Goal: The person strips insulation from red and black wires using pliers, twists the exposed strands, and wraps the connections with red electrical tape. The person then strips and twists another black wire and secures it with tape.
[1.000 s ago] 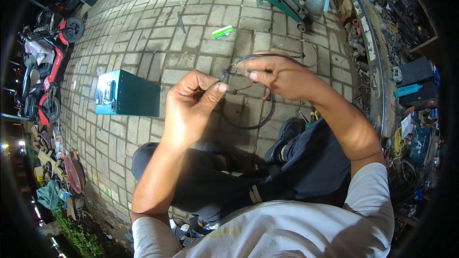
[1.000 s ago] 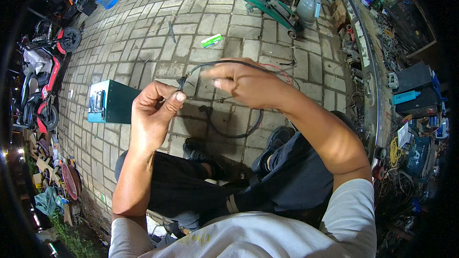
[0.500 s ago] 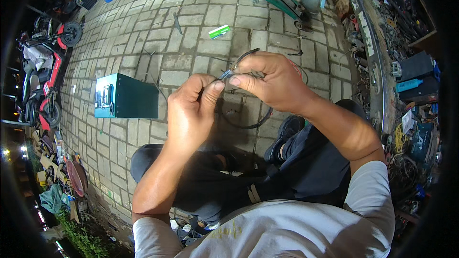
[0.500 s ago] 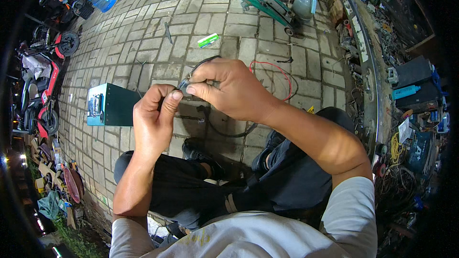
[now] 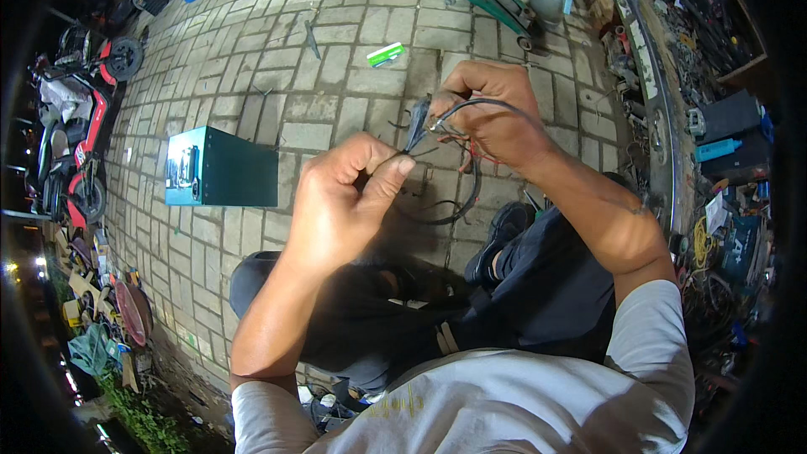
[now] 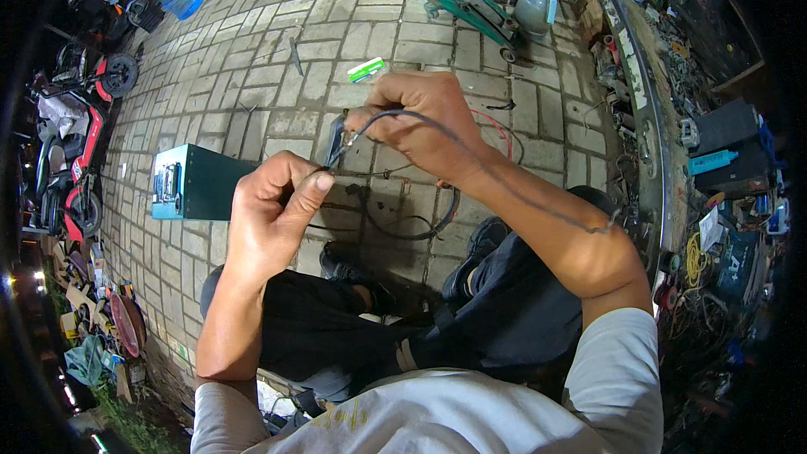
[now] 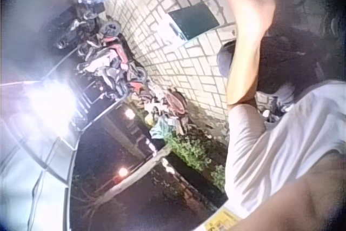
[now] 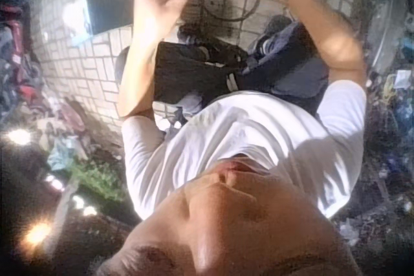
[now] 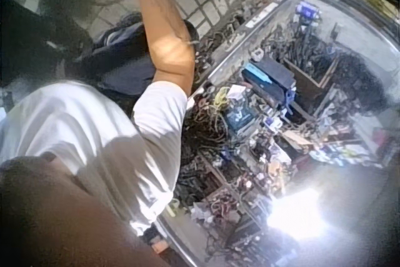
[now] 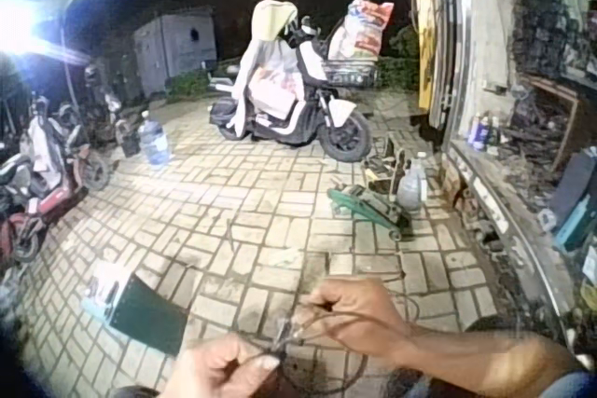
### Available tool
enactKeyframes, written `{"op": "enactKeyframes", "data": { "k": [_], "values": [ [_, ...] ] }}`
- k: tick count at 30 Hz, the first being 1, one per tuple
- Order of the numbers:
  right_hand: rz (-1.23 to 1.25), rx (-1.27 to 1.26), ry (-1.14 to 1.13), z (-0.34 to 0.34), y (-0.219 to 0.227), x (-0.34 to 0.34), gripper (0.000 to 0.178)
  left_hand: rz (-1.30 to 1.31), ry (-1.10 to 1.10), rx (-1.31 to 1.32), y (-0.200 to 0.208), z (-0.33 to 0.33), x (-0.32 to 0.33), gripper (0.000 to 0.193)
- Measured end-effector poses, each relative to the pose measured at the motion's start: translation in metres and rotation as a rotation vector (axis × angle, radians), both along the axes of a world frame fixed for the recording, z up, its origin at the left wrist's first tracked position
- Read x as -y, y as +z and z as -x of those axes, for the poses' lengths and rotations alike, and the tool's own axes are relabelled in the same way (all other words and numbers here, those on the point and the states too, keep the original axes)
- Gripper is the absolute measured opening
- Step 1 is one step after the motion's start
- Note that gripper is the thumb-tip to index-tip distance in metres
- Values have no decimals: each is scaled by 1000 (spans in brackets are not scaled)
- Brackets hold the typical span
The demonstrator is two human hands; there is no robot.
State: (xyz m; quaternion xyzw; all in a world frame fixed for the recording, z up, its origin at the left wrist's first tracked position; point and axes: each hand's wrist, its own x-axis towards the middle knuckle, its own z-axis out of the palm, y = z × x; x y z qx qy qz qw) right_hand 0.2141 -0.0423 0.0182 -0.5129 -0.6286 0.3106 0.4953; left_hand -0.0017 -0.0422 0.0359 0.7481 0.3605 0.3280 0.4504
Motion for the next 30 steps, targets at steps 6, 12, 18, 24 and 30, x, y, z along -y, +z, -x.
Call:
{"op": "enactKeyframes", "data": {
  "k": [6, 12, 18, 24, 30],
  "values": [
    [-186, 107, -336, -40, -10, -17, 19, -641, 109, -188, -1, 7, -6, 16],
    [160, 188, 350, -3, -27, 2, 23, -768, 259, -199, -3, 7, -13, 16],
    [572, -740, 389, 30, 8, 17, 31, -848, 194, -277, -4, 0, -8, 18],
    [460, -340, 257, 21, 14, 19, 14, -501, 214, -146, -8, -2, -6, 11],
    [-585, 487, 155, -8, -10, 1, 17, 351, -69, 155, 0, -3, -6, 30]
  ]
}}
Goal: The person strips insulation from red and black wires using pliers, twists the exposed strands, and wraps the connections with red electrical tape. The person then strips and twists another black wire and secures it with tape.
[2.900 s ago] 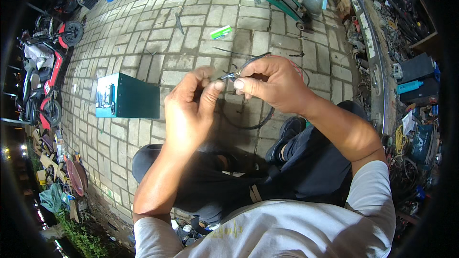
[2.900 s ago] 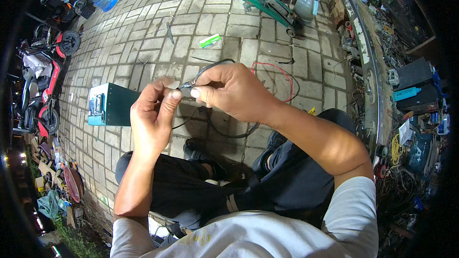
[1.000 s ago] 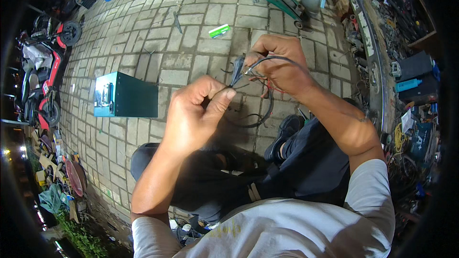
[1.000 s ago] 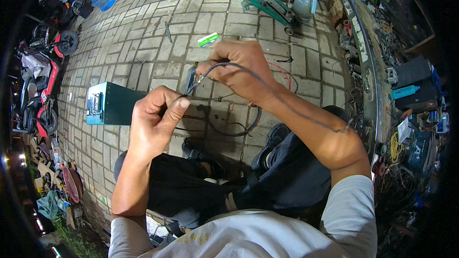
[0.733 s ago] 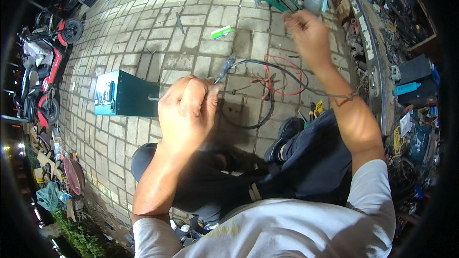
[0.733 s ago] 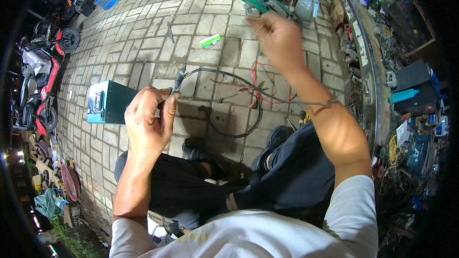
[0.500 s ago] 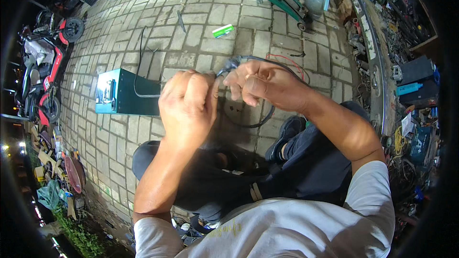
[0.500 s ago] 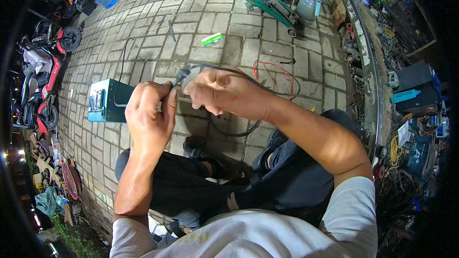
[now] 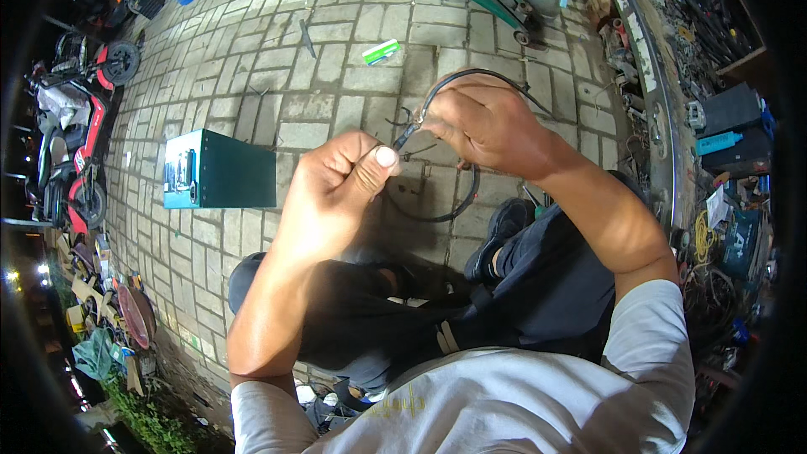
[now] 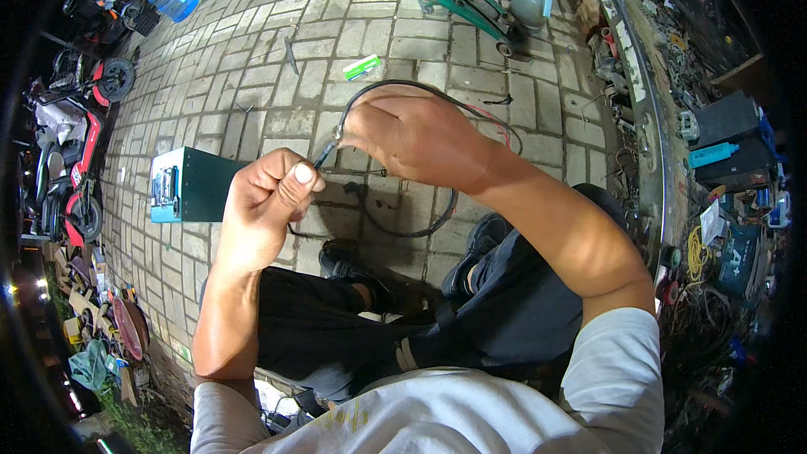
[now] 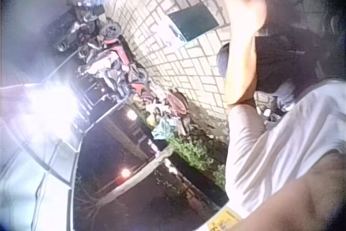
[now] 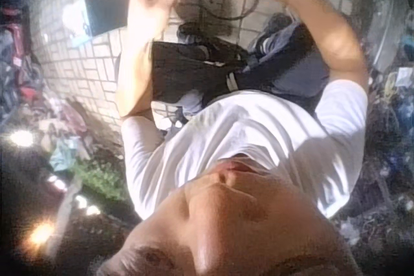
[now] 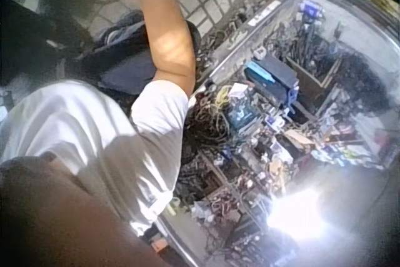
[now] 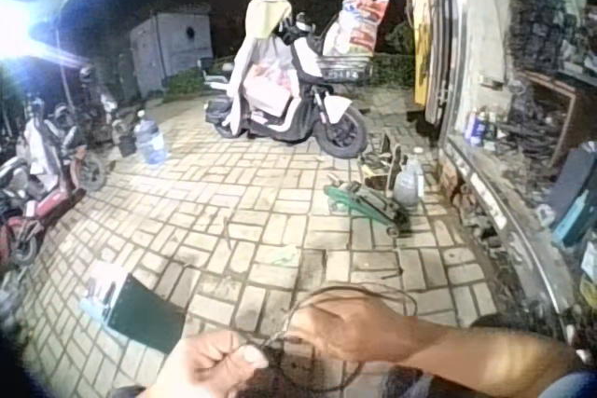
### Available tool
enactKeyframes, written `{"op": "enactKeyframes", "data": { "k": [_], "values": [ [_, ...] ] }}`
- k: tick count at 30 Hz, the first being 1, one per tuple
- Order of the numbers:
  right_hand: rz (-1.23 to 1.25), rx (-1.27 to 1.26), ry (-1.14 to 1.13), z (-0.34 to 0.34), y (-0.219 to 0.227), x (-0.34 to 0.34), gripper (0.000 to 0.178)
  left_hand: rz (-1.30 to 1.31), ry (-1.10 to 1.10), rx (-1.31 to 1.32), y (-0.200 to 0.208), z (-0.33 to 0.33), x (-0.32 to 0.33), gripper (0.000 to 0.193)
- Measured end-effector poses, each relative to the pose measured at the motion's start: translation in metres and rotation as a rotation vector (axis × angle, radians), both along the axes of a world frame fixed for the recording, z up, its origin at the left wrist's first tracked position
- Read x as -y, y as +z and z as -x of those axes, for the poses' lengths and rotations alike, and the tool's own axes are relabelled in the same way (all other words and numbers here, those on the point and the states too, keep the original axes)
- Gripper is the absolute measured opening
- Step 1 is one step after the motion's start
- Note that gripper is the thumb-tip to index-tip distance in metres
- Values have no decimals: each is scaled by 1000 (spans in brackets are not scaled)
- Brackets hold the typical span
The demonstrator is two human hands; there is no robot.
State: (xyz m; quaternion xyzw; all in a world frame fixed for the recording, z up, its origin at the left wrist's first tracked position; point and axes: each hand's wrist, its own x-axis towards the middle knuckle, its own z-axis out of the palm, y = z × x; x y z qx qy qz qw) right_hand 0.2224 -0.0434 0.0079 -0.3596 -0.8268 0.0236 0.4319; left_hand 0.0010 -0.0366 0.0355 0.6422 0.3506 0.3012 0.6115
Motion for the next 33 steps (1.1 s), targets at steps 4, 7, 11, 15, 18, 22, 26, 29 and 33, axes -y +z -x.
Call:
{"op": "enactKeyframes", "data": {
  "k": [4, 7, 11, 15, 18, 22, 26, 29, 33],
  "values": [
    [-205, 33, -39, -10, 4, -11, 20, 324, -56, 194, 3, -1, 0, 34],
    [42, -199, -97, -2, 4, -15, 16, 169, -82, 108, 7, 0, -2, 34],
    [835, -883, 262, 7, 4, -7, 12, -269, -44, -218, 0, 9, 1, 22],
    [938, -1245, 448, -1, 3, -9, 22, -546, 87, -358, -1, 5, 2, 20],
    [943, -1405, 270, 0, 13, -11, 25, -703, 267, -411, -12, 7, -1, 22],
    [1205, -671, 225, -2, -5, 1, 32, -806, 341, -403, -16, 5, -6, 23],
    [1283, -924, 294, 15, 3, 3, 26, -828, 337, -428, -16, -2, -5, 23],
    [1123, -785, 165, 16, 6, 4, 22, -808, 314, -398, -16, -5, -4, 21],
    [867, -822, -81, 9, -11, 3, 18, -610, 349, -345, -7, 1, -3, 20]
  ]
}}
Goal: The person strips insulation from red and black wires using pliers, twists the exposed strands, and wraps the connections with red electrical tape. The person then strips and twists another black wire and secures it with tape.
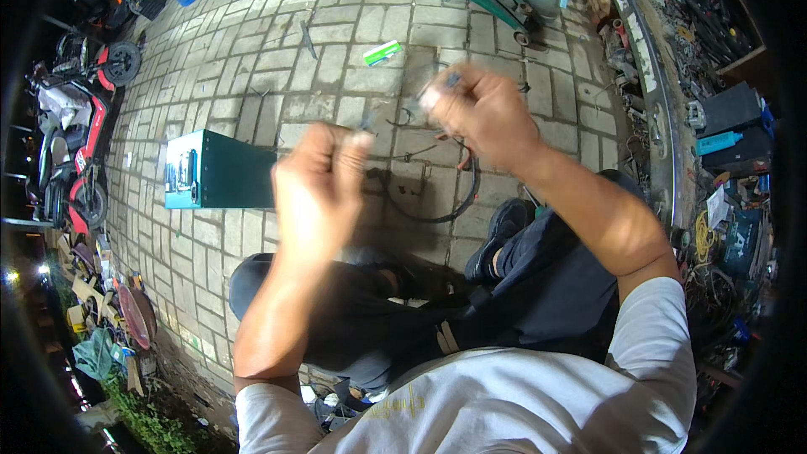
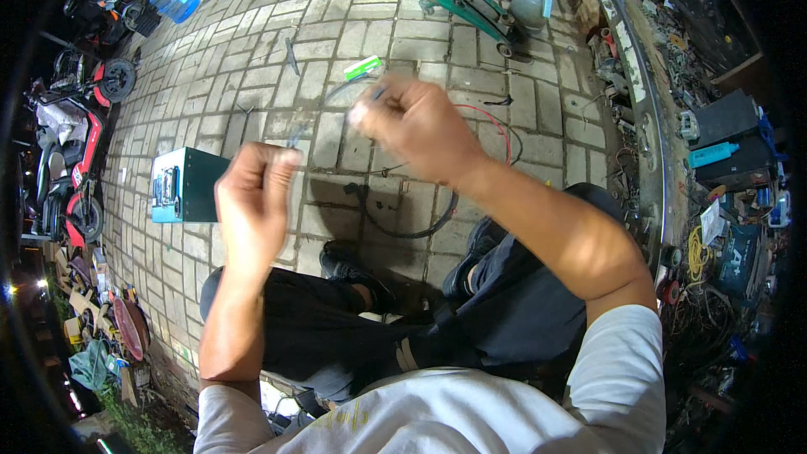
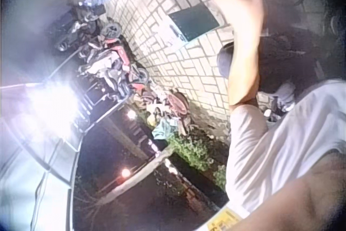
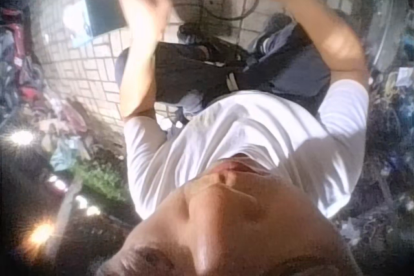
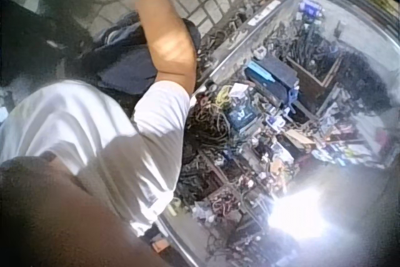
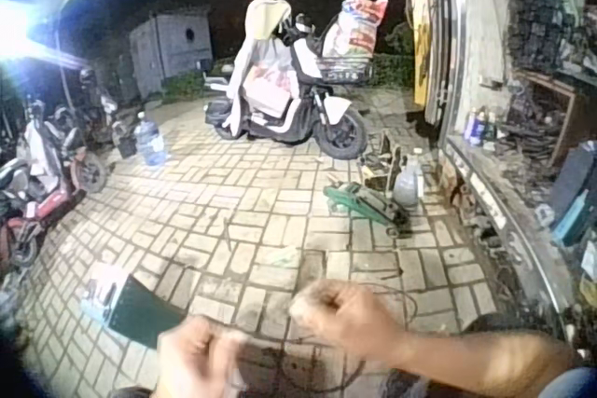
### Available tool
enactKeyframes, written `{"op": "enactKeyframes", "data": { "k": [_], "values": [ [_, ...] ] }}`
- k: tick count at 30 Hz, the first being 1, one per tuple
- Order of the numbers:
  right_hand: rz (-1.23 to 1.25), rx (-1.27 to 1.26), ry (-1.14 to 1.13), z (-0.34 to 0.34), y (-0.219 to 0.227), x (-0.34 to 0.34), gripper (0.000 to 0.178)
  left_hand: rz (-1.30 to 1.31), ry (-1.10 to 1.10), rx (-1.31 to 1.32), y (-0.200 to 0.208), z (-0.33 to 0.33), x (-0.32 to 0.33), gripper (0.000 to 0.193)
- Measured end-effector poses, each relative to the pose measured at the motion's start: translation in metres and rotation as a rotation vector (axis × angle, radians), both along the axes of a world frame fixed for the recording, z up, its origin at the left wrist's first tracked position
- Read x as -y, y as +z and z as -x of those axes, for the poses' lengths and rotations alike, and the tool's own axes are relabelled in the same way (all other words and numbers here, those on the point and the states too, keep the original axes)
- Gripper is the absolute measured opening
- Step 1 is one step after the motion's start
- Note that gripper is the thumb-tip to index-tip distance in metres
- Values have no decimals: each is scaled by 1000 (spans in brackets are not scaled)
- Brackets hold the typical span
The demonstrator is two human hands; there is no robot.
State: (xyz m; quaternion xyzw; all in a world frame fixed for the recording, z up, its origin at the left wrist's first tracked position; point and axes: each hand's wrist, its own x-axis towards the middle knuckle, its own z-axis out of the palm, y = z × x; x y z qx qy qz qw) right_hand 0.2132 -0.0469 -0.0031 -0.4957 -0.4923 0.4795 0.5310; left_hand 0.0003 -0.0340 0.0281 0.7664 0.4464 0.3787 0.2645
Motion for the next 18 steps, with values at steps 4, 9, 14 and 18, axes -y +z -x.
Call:
{"op": "enactKeyframes", "data": {
  "k": [4, 9, 14, 18],
  "values": [
    [95, 161, -177, -43, -1, -14, 29, 250, 2, 208, -4, 23, -12, 29],
    [104, 392, 101, -10, -2, 9, 32, 258, 31, 174, -5, 17, -7, 29],
    [2, 597, 285, 4, 15, 21, 18, 237, -11, 198, -1, 12, -6, 22],
    [-369, 649, 357, 3, -8, 16, 16, 227, -51, 203, -1, 11, -4, 18]
  ]
}}
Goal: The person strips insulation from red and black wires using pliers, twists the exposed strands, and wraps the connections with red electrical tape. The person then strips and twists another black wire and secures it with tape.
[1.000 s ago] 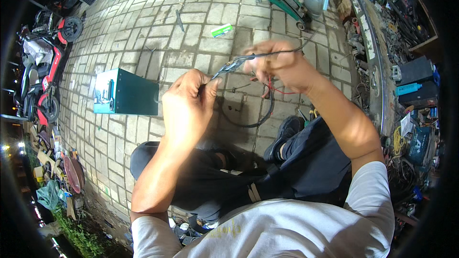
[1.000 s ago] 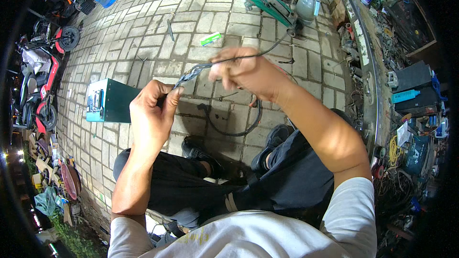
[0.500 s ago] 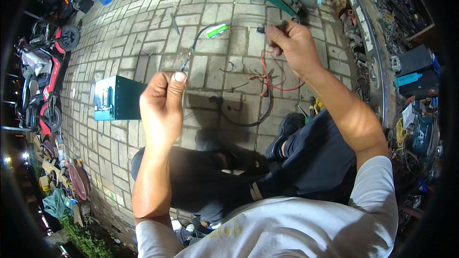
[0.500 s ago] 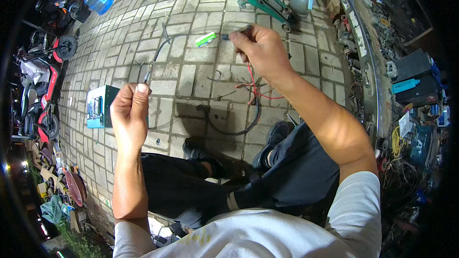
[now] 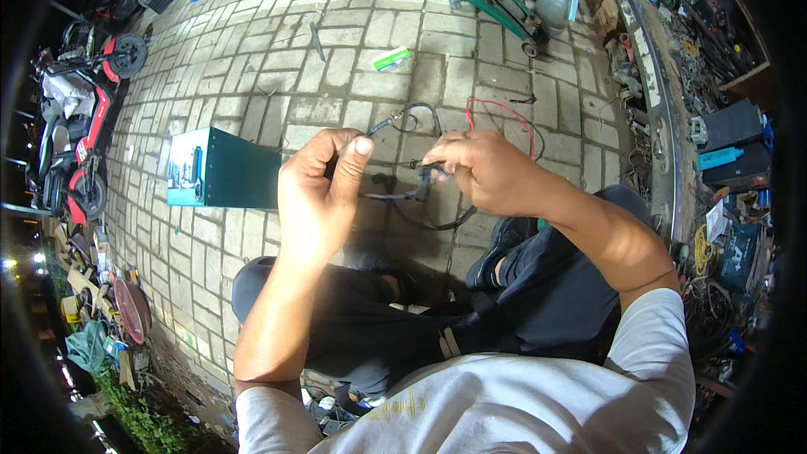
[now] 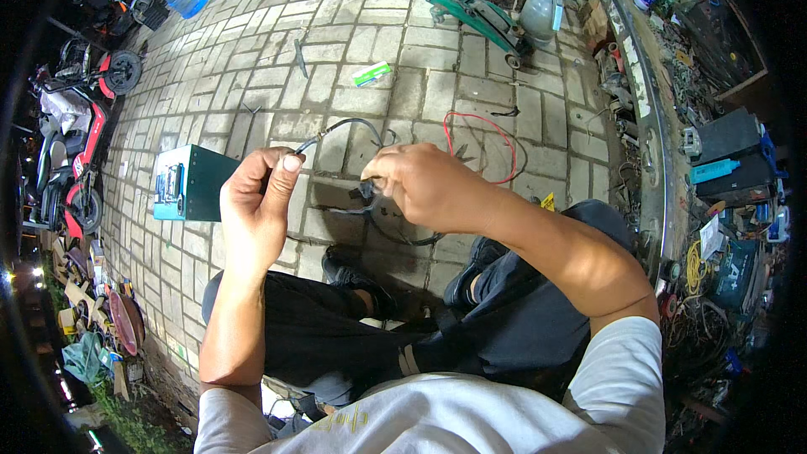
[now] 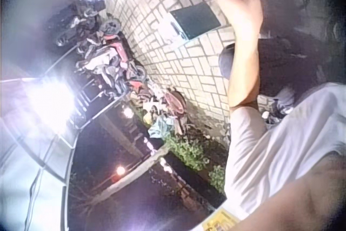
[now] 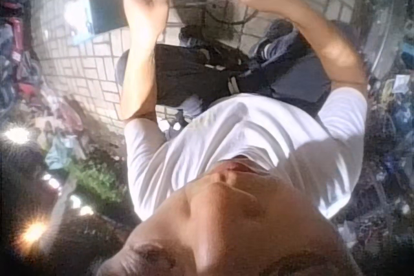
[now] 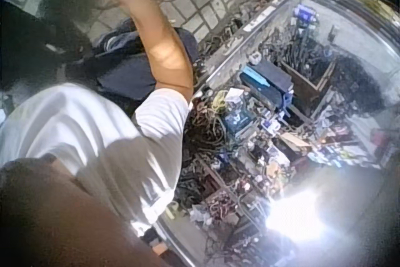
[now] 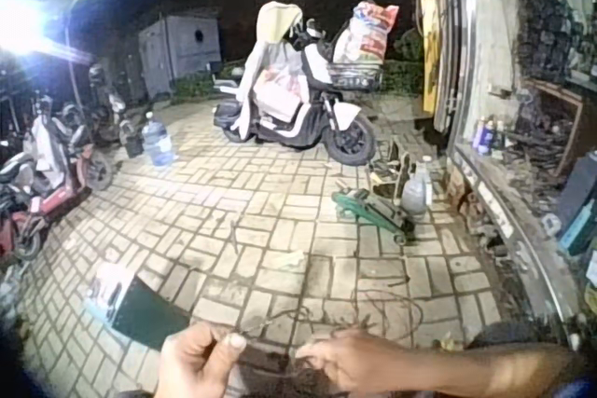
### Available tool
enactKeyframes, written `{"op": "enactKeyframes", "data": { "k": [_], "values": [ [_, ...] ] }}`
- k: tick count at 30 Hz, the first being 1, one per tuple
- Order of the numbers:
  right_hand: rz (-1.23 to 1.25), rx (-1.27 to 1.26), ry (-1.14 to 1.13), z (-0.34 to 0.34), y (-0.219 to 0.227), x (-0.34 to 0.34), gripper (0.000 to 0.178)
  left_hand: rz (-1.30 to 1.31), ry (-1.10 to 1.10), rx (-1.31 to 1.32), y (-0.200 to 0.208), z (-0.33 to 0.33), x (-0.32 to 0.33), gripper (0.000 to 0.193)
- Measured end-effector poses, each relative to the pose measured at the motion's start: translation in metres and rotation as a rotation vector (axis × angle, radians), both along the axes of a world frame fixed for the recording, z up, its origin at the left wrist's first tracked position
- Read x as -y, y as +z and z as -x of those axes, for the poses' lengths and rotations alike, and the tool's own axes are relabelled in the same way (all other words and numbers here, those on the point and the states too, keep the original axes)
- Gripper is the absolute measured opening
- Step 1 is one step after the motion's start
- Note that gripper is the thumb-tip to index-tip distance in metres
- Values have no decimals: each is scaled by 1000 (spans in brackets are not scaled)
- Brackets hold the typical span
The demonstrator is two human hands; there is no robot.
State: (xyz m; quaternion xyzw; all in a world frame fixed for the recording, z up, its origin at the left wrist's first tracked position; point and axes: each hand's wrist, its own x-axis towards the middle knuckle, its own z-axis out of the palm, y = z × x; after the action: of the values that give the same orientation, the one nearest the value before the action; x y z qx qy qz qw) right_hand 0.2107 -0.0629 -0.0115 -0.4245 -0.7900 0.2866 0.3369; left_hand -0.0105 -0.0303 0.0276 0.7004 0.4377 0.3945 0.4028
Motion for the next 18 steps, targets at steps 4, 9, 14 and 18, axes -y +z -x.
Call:
{"op": "enactKeyframes", "data": {
  "k": [4, 9, 14, 18],
  "values": [
    [34, 56, -5, 2, 6, 4, 13, -44, -26, 28, -7, 0, -1, 14],
    [71, 401, -126, 8, 39, 6, 14, -31, -48, 4, -13, 3, -1, 13],
    [-41, 200, -102, 4, 17, 6, 18, -14, -54, 41, -13, -2, 0, 11],
    [143, 610, -87, 0, 58, 1, 16, 10, -65, 38, -15, 2, 1, 10]
  ]
}}
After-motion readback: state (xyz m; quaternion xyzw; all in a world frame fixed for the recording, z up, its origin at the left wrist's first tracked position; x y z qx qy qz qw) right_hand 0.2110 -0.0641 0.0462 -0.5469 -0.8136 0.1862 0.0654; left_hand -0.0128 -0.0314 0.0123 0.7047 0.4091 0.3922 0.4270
